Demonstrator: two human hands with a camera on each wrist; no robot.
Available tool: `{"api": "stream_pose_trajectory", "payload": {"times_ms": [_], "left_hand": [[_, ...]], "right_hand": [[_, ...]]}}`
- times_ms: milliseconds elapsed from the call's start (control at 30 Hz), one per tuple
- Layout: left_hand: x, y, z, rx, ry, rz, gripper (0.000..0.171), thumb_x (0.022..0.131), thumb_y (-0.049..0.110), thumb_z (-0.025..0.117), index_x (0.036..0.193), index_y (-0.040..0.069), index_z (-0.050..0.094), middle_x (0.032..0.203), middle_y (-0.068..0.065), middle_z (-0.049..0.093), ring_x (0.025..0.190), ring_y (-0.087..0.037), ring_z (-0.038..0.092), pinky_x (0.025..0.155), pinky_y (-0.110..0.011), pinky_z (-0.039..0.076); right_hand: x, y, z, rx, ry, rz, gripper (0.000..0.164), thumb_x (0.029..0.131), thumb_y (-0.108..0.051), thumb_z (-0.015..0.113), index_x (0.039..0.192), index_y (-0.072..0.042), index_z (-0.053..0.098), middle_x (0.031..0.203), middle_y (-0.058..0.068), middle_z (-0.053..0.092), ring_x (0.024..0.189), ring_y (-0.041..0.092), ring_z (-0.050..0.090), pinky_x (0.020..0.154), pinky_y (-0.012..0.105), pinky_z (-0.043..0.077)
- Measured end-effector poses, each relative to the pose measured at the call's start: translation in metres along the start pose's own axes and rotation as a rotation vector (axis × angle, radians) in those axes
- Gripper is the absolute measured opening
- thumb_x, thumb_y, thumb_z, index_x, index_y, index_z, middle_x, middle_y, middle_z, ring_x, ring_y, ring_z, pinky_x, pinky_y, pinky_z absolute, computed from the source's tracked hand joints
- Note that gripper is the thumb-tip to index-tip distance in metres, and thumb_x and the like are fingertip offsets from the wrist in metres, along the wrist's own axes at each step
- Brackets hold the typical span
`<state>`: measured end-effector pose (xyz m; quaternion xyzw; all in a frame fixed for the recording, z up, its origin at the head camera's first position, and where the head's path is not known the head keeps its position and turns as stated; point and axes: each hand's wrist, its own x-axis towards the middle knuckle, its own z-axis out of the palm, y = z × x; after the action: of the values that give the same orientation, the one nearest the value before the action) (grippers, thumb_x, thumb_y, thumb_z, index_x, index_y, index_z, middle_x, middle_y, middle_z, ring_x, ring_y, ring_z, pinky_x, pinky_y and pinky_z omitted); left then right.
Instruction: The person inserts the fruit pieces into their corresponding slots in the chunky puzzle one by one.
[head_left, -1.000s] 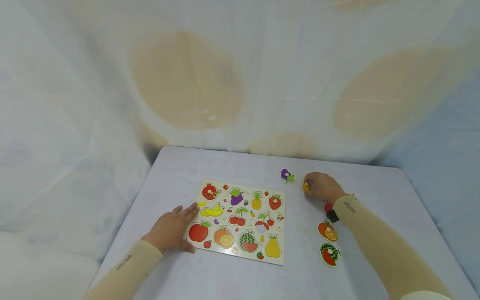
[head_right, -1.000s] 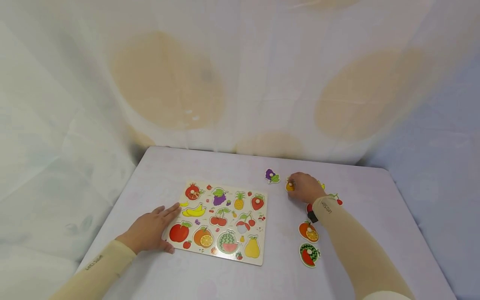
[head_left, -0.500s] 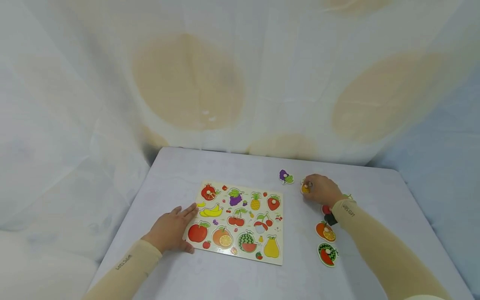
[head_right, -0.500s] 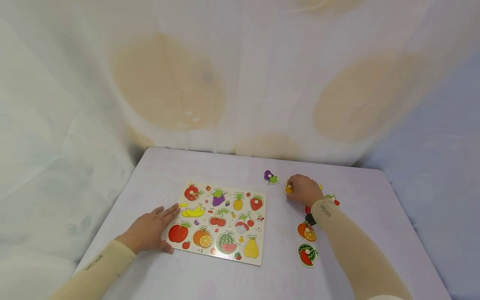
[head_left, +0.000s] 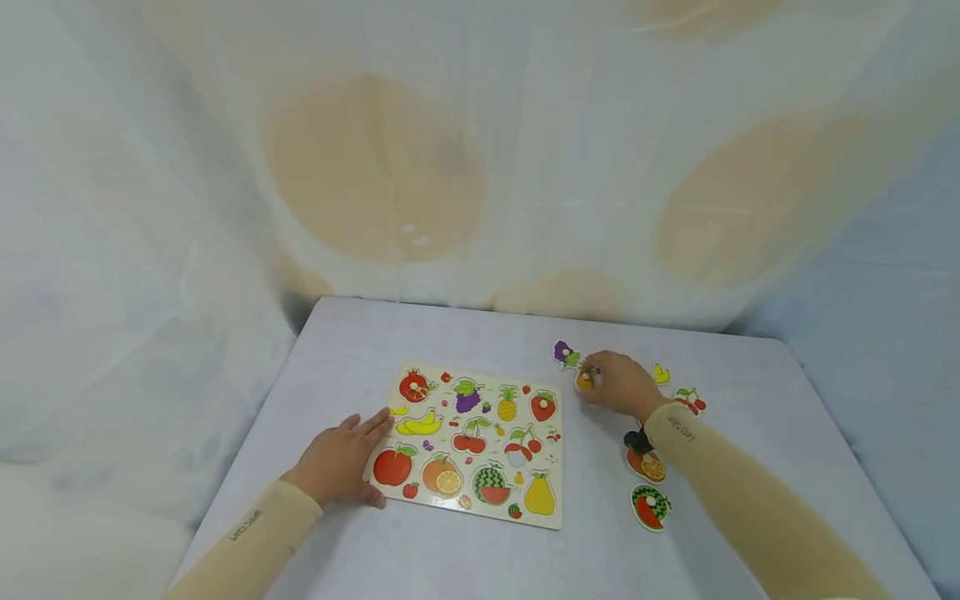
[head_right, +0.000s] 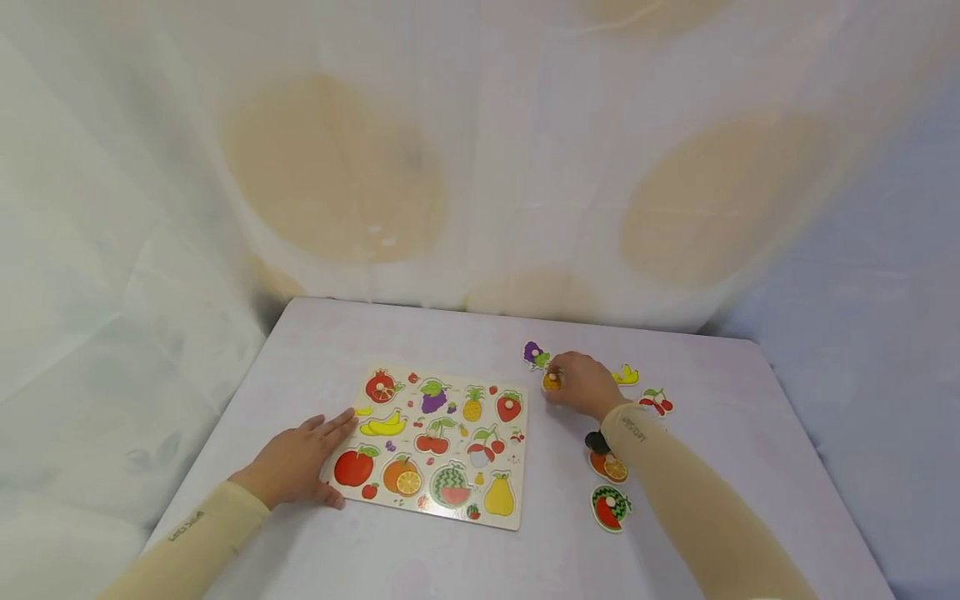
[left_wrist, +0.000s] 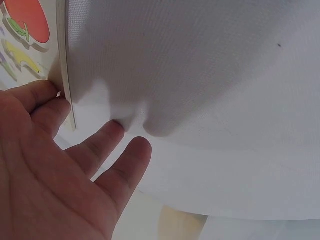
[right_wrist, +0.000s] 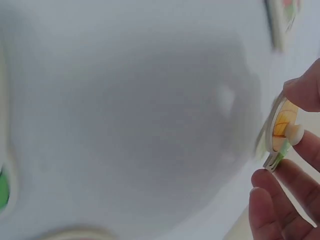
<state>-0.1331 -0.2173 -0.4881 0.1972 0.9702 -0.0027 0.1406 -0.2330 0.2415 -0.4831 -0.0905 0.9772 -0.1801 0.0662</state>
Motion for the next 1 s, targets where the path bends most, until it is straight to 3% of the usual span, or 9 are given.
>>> {"api": "stream_pose_trajectory", "payload": {"times_ms": [400, 633, 833, 1000], "left_hand": [[0.006, 0.002, -0.002, 0.019, 0.008, 0.007, 0.117, 0.058, 0.062, 0.089, 0.154, 0.014, 0.041, 0.159, 0.000, 0.035, 0.135, -0.043, 0.041, 0.101, -0.055, 0.046], [0.007, 0.002, -0.002, 0.016, 0.008, 0.004, 0.117, 0.057, 0.061, 0.090, 0.154, 0.015, 0.041, 0.159, 0.000, 0.035, 0.135, -0.043, 0.041, 0.101, -0.054, 0.046], [0.008, 0.003, -0.001, 0.000, 0.012, 0.003, 0.118, 0.056, 0.061, 0.090, 0.153, 0.015, 0.042, 0.158, -0.001, 0.036, 0.135, -0.044, 0.041, 0.100, -0.055, 0.046], [0.009, 0.004, -0.001, 0.009, 0.009, 0.004, 0.118, 0.056, 0.063, 0.089, 0.153, 0.016, 0.042, 0.159, 0.000, 0.036, 0.135, -0.043, 0.041, 0.100, -0.055, 0.046]], "right_hand": [[0.003, -0.037, 0.009, 0.001, -0.012, -0.051, 0.034, 0.076, -0.027, 0.086, 0.106, -0.015, 0.073, 0.108, 0.002, 0.067, 0.099, 0.025, 0.060, 0.090, 0.045, 0.053], [0.006, -0.068, 0.018, 0.036, -0.033, -0.076, 0.033, 0.076, -0.029, 0.085, 0.104, -0.017, 0.072, 0.113, 0.001, 0.068, 0.098, 0.021, 0.060, 0.090, 0.042, 0.054], [0.009, -0.087, 0.030, 0.014, -0.042, -0.155, 0.030, 0.075, -0.029, 0.085, 0.100, -0.018, 0.073, 0.111, -0.001, 0.068, 0.092, 0.017, 0.060, 0.088, 0.037, 0.054], [0.008, -0.098, 0.038, -0.012, -0.065, -0.156, 0.033, 0.077, -0.035, 0.085, 0.103, -0.018, 0.073, 0.115, -0.001, 0.067, 0.092, 0.016, 0.059, 0.086, 0.035, 0.054]]}}
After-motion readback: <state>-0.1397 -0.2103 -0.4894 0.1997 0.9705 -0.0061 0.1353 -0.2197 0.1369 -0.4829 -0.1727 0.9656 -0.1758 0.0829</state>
